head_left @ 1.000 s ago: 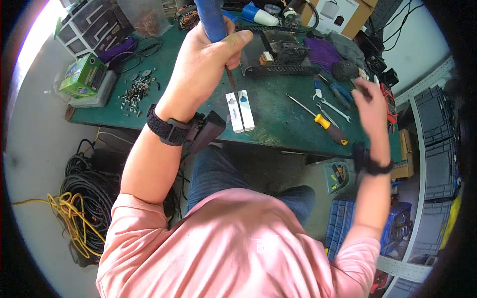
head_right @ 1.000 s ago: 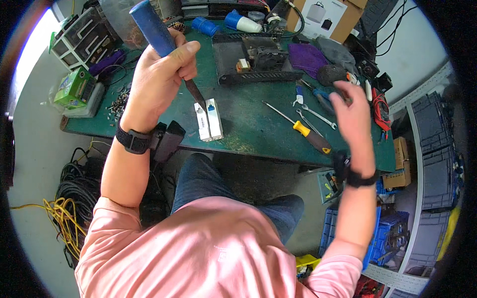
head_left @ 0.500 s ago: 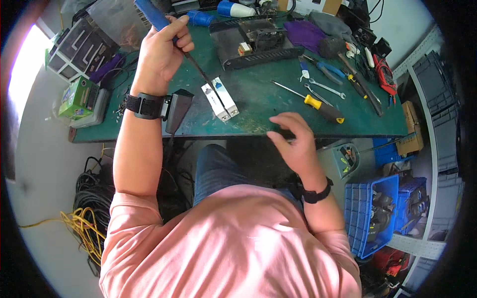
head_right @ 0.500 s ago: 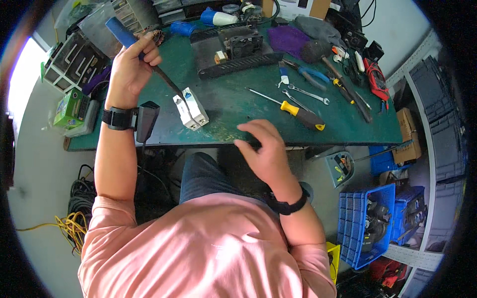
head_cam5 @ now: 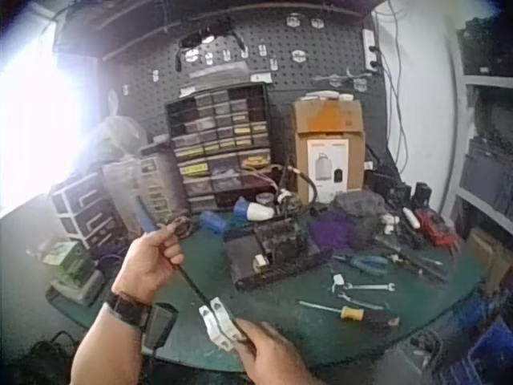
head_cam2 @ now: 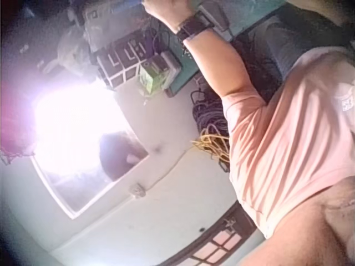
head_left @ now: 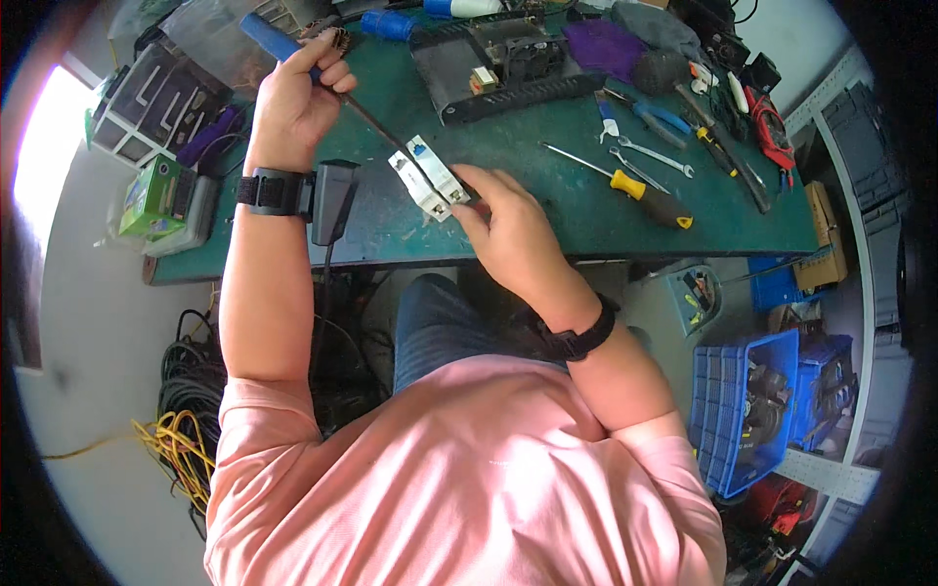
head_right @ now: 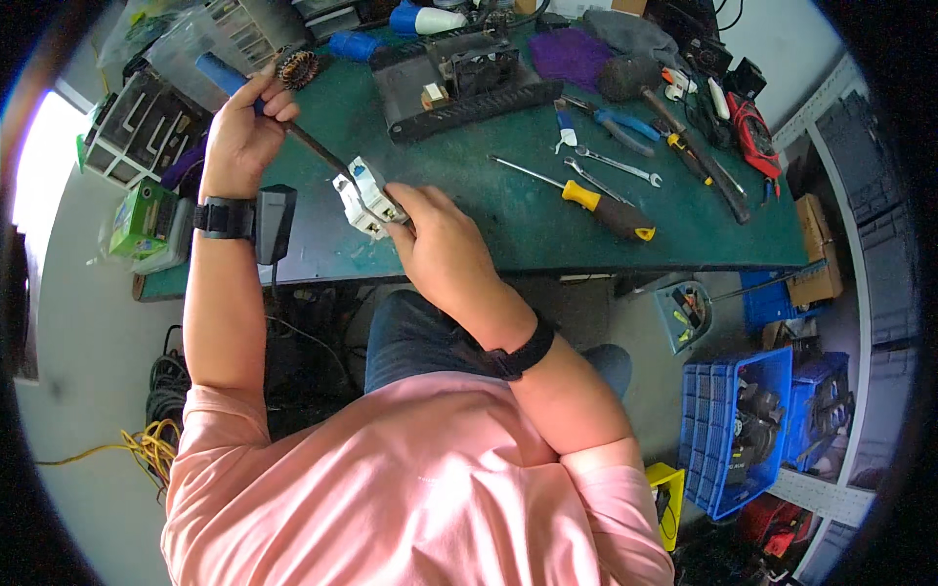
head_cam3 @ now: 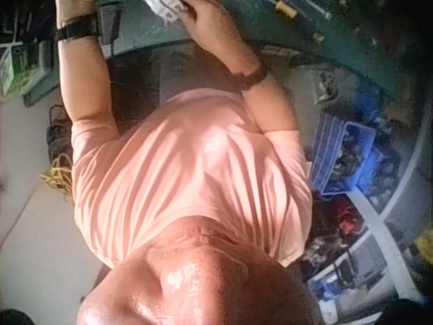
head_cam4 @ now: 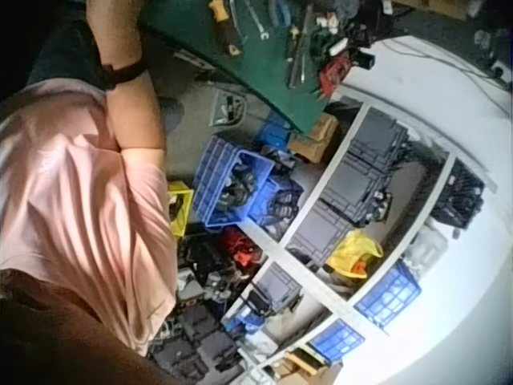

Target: The person uses a hammer and a flat metal tool to repeatedly strike and pry at a small white electrical component on a workbench. They rotate the component and adjust their grip while continuing to apply force with the hammer, then set the tools down and briefly inspect the component.

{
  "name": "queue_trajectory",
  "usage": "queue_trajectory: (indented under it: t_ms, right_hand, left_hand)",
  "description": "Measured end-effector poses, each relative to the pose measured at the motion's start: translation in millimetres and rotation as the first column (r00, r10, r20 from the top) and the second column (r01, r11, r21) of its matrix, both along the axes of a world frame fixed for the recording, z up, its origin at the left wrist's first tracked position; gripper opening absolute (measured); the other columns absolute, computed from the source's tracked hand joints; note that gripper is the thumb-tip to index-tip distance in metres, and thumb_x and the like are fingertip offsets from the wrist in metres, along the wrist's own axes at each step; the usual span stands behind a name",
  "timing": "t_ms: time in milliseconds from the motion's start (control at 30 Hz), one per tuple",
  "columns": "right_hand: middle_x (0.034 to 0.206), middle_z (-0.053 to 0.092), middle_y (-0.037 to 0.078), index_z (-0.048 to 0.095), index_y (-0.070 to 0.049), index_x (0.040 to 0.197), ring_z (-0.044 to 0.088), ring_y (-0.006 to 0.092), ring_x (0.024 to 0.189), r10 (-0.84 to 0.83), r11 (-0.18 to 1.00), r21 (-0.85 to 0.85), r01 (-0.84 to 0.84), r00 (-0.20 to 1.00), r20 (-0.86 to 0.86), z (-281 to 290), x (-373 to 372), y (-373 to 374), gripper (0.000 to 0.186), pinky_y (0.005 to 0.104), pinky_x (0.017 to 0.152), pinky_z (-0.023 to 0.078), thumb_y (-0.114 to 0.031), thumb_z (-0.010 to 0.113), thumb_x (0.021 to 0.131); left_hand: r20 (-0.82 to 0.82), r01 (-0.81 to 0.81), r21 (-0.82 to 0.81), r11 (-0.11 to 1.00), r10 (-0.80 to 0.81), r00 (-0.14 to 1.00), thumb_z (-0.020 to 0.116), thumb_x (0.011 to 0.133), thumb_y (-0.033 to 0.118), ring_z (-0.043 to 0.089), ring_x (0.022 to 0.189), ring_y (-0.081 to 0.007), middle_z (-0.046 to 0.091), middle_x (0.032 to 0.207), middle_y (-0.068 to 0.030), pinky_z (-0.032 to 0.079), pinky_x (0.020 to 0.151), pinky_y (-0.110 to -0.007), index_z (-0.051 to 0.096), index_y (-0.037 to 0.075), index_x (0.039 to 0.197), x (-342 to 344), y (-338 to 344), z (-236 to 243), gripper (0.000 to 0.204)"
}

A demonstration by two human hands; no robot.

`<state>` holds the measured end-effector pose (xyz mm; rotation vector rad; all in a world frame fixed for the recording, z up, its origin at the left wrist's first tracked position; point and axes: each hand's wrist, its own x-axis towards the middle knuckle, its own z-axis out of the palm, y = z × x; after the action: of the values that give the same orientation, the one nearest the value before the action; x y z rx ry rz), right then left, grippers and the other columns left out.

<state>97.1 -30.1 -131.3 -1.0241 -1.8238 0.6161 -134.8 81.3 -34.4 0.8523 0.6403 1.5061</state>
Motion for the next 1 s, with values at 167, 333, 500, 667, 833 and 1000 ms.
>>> queue_trajectory:
  t_ms: [167,333,500,667,833,1000]
  right_hand:
    - [0.095,0.062,0.015,0.061,-0.001,0.117,0.061,0.0267,0.077,0.013,1.000,-0.021,-0.014,1.000,-0.021,-4,-1,7,0.034,0.0334,0.069,0.049,-0.007,0.065,0.084]
    - [0.097,0.064,0.016,0.064,0.000,0.112,0.062,0.0285,0.079,0.058,0.994,-0.084,-0.070,0.989,-0.136,-7,0,10,0.031,0.0348,0.070,0.050,-0.008,0.068,0.082]
    - [0.097,0.064,0.017,0.065,0.001,0.111,0.063,0.0298,0.081,0.068,0.991,-0.104,-0.085,0.985,-0.159,-12,0,13,0.031,0.0353,0.071,0.050,-0.009,0.068,0.082]
    - [0.098,0.064,0.017,0.064,0.001,0.111,0.063,0.0279,0.082,0.064,0.995,-0.065,-0.074,0.988,-0.143,-16,1,14,0.031,0.0339,0.072,0.050,-0.009,0.069,0.082]
    - [0.098,0.064,0.015,0.065,0.000,0.112,0.062,0.0243,0.080,0.068,0.992,-0.098,-0.086,0.983,-0.169,-18,1,14,0.032,0.0320,0.071,0.050,-0.010,0.069,0.082]
    - [0.099,0.063,0.013,0.065,0.000,0.113,0.061,0.0199,0.078,0.070,0.976,-0.190,-0.107,0.979,-0.190,-16,3,12,0.032,0.0295,0.069,0.049,-0.009,0.070,0.082]
  left_hand:
    - [0.052,-0.001,-0.065,0.998,0.004,0.999,0.053,0.097,0.006,0.032,0.060,-0.0114,0.035,0.071,0.0007,0.030,0.056,-0.027,0.046,0.005,0.085,-10,4,-6,0.014]
    - [0.096,0.050,-0.072,0.996,-0.043,0.994,0.053,0.096,0.006,0.031,0.060,-0.0116,0.035,0.071,0.0004,0.030,0.057,-0.028,0.046,0.005,0.085,-14,2,-8,0.013]
    - [0.076,0.053,-0.053,0.997,-0.049,0.996,0.053,0.096,0.005,0.032,0.061,-0.0114,0.035,0.072,0.0007,0.030,0.057,-0.028,0.048,0.005,0.085,-10,0,-6,0.012]
    - [0.064,0.060,-0.003,0.998,-0.060,0.996,0.053,0.096,0.006,0.033,0.060,-0.0110,0.036,0.071,0.0012,0.030,0.056,-0.027,0.050,0.005,0.086,-10,-1,-7,0.011]
    - [0.051,0.005,0.003,1.000,-0.006,0.999,0.054,0.096,0.005,0.034,0.059,-0.0107,0.038,0.070,0.0013,0.030,0.055,-0.027,0.051,0.005,0.085,-6,-5,-5,0.011]
    - [0.058,-0.041,0.010,0.999,0.040,0.997,0.055,0.095,0.005,0.034,0.059,-0.0111,0.038,0.070,0.0016,0.029,0.055,-0.026,0.051,0.010,0.084,4,-16,1,0.013]
